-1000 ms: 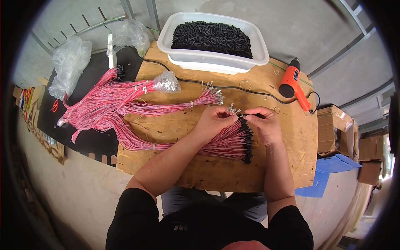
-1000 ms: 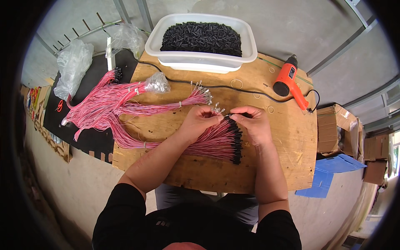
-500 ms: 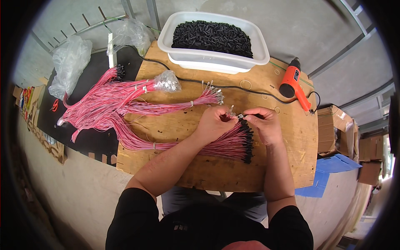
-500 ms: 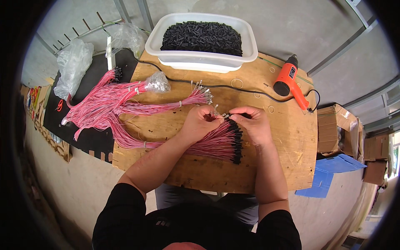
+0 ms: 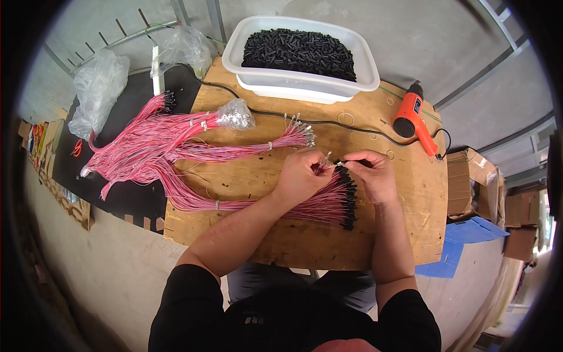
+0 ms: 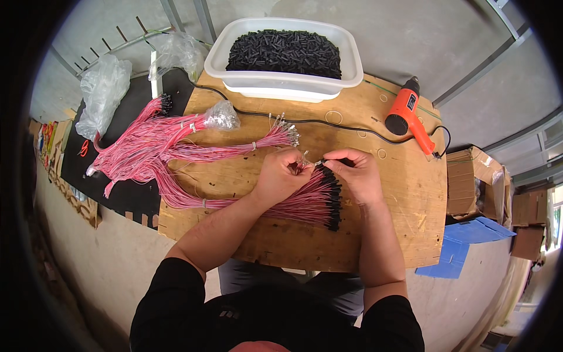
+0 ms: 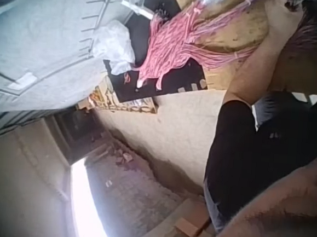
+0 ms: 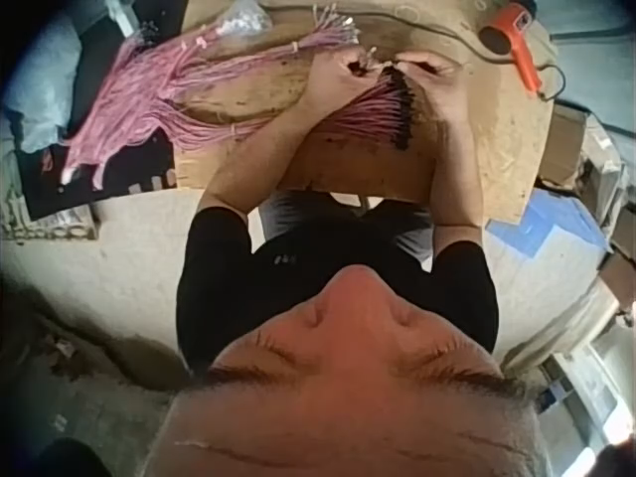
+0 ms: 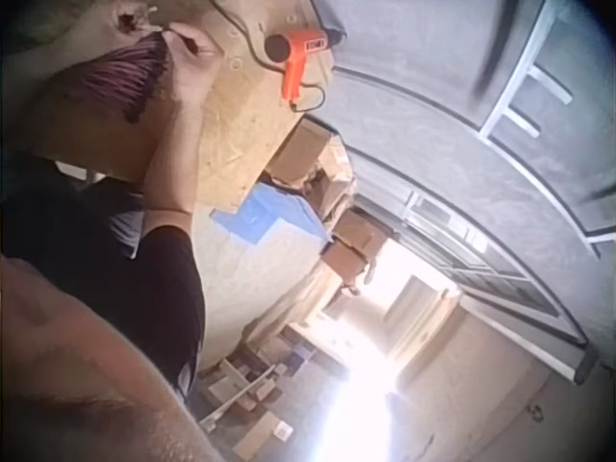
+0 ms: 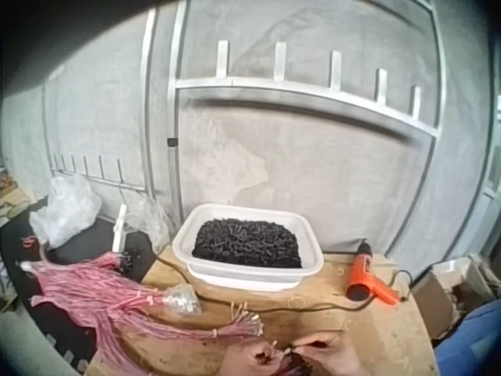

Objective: Inserting connector pins and components into housings to assemble wire harnesses.

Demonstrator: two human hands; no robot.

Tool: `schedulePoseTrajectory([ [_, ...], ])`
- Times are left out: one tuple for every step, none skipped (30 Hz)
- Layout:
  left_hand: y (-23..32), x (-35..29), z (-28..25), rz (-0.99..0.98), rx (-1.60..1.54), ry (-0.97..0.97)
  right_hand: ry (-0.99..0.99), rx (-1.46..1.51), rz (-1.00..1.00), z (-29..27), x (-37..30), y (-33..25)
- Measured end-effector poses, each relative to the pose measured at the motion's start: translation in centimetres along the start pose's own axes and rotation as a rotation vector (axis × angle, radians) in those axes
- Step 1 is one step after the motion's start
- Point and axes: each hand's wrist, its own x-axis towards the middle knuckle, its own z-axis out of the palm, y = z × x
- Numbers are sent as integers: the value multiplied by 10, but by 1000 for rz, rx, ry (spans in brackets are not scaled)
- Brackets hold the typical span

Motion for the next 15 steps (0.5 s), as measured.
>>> schedulePoseTrajectory([
  [-1, 0, 0, 30, 33, -6, 5, -1, 6, 1, 0, 0],
  [-1, 0, 0, 29, 33, -6, 6, -1, 7, 1, 0, -1],
  [-1, 0, 0, 25, 32, -14, 4, -16, 0, 0, 0, -1],
  [-1, 0, 0, 21, 31, -21, 2, -30, -7, 0, 0, -2],
  [-1, 0, 0, 21, 31, -21, 2, -30, -6, 0, 0, -1],
  [0, 0, -1, 28, 48, -32, 6, -39, -13, 0, 0, 0],
  [0, 0, -1, 36, 64, -42, 9, -48, -21, 0, 0, 1],
  [1, 0, -1, 36, 64, -43, 9, -48, -20, 0, 0, 0],
  [1, 0, -2, 23, 54, -48, 4, -53, -15, 0, 0, -1],
  [1, 0, -2, 10, 44, -54, 0, -57, -10, 1, 0, -2],
  [2, 0, -2, 9, 44, -54, -1, -56, -9, 1, 0, -2],
  [4, 0, -2, 21, 48, -51, -5, -55, -10, 1, 0, -2],
  [4, 0, -2, 33, 53, -49, -9, -54, -11, 1, 0, -2],
  [4, 0, -2, 33, 52, -50, -8, -53, -11, 1, 0, -2],
  [3, 0, -2, 47, 53, -47, -14, -58, -4, 1, 0, -2],
])
